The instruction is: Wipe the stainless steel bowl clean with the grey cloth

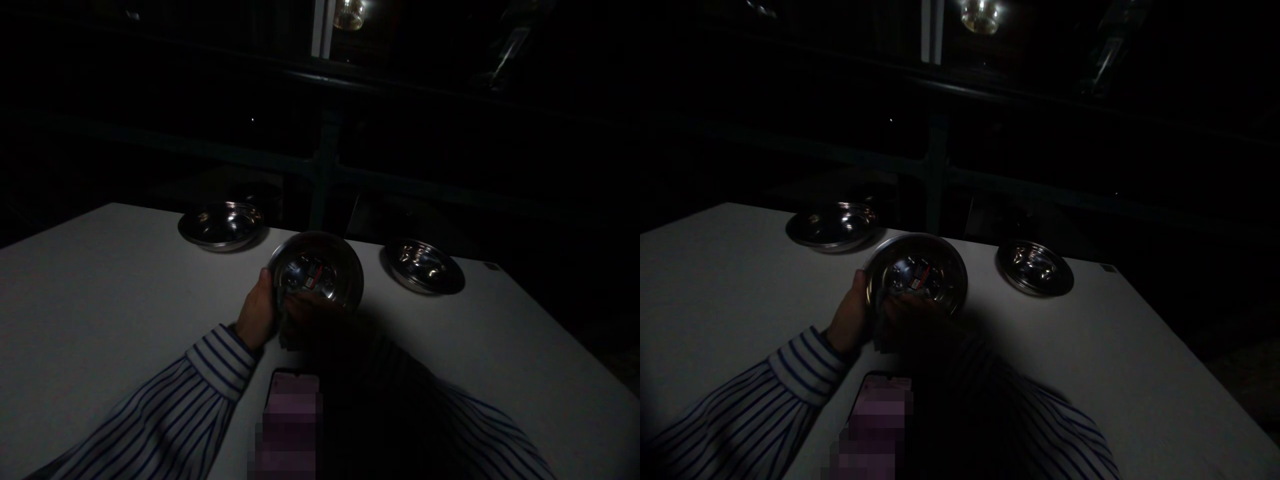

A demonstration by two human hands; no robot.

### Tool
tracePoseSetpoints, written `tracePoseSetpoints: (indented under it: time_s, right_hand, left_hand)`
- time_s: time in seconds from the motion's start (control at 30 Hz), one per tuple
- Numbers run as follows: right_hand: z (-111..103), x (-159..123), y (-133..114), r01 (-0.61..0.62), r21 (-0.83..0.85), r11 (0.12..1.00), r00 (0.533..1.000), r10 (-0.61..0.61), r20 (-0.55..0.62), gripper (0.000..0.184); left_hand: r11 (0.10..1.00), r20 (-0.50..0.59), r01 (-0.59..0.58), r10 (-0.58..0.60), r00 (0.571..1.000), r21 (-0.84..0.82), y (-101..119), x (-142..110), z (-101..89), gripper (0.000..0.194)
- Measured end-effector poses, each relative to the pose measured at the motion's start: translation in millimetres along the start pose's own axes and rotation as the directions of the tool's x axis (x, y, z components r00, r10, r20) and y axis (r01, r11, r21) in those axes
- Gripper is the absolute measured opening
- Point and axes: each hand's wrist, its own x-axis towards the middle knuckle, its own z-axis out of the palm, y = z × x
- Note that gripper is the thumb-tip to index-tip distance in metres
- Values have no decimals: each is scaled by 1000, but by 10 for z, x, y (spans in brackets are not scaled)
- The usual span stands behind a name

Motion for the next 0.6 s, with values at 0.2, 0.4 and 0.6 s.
tracePoseSetpoints:
  time_s: [0.2,0.4,0.6]
  right_hand:
    - [-182,-155,132,4,0,1000,997,-4,78,28]
    - [-213,-101,66,4,-21,1000,999,-3,44,27]
    - [-102,4,-71,-29,-31,999,1000,29,5,41]
  left_hand:
    - [998,56,5,-8,998,65,63,10,-56,85]
    - [999,25,7,-6,1000,-33,11,34,-16,80]
    - [1000,12,6,-7,1000,27,46,5,-16,80]
